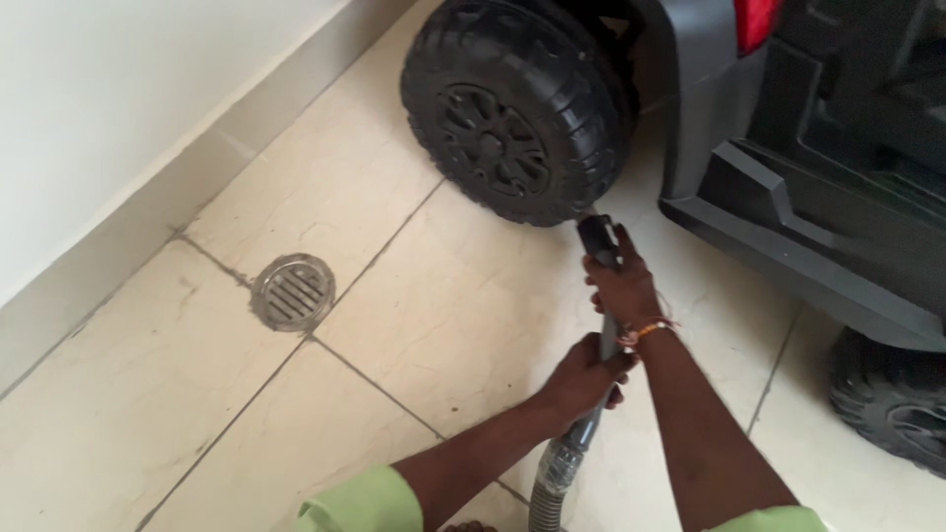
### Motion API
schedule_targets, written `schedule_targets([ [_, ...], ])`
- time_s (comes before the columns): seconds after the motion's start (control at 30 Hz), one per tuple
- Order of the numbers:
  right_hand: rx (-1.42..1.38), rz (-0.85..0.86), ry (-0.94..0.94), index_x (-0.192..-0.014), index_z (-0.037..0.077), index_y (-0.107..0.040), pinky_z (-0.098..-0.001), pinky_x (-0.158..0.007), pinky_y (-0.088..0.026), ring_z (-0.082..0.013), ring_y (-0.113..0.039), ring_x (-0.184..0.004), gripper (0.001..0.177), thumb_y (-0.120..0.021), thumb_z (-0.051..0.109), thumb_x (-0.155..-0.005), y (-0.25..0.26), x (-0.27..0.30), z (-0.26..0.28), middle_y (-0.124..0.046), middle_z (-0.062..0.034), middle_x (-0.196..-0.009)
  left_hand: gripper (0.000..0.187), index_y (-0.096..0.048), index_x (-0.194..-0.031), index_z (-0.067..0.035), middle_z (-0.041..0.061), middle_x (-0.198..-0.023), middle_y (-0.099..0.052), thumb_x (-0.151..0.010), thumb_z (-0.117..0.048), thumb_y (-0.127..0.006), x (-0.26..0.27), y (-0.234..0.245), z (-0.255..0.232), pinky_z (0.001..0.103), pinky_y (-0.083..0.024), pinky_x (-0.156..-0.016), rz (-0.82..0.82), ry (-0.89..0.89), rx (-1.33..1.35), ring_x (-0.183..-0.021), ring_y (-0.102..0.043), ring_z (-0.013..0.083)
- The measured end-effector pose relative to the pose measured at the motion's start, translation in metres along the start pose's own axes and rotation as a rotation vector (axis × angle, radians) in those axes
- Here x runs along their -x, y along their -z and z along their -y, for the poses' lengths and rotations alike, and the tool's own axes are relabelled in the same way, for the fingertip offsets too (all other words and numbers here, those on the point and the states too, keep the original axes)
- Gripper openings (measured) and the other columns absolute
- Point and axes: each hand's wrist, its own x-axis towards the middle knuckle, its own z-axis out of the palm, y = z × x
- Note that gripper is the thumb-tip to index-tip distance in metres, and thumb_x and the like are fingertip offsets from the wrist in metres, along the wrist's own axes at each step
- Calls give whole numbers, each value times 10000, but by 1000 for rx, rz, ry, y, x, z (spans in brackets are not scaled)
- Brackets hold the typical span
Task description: The person uses a vacuum cleaner hose to clean a tiled floor. They move the nozzle along the baseboards, under a white wicker bed frame, and around the wheels of a red toy vehicle. The person also cleans the floor near a floor drain and the main vacuum unit.
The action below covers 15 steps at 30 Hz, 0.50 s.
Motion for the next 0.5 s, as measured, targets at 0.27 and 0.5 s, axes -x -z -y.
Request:
schedule_targets([
  [0.27,-169,-126,-88,-1638,224,-259,-299,-434,-469,-122,-529,-464,870,-702,246,-890,47,47,-53,-677,-80,-770,413,-498,-1194,0,65,-876,-613,-995,-341,-617,20,-33,20,283,-507,-579,83,161,-296,-646,-598,126],
  [0.5,-324,-278,-237,-1631,267,-235,-302,-443,-467,-126,-516,-473,878,-704,292,-889,100,131,-109,-655,-82,-752,484,-466,-1300,-10,61,-975,-642,-962,-326,-607,62,-71,63,322,-547,-689,340,232,-502,-791,-670,143],
])
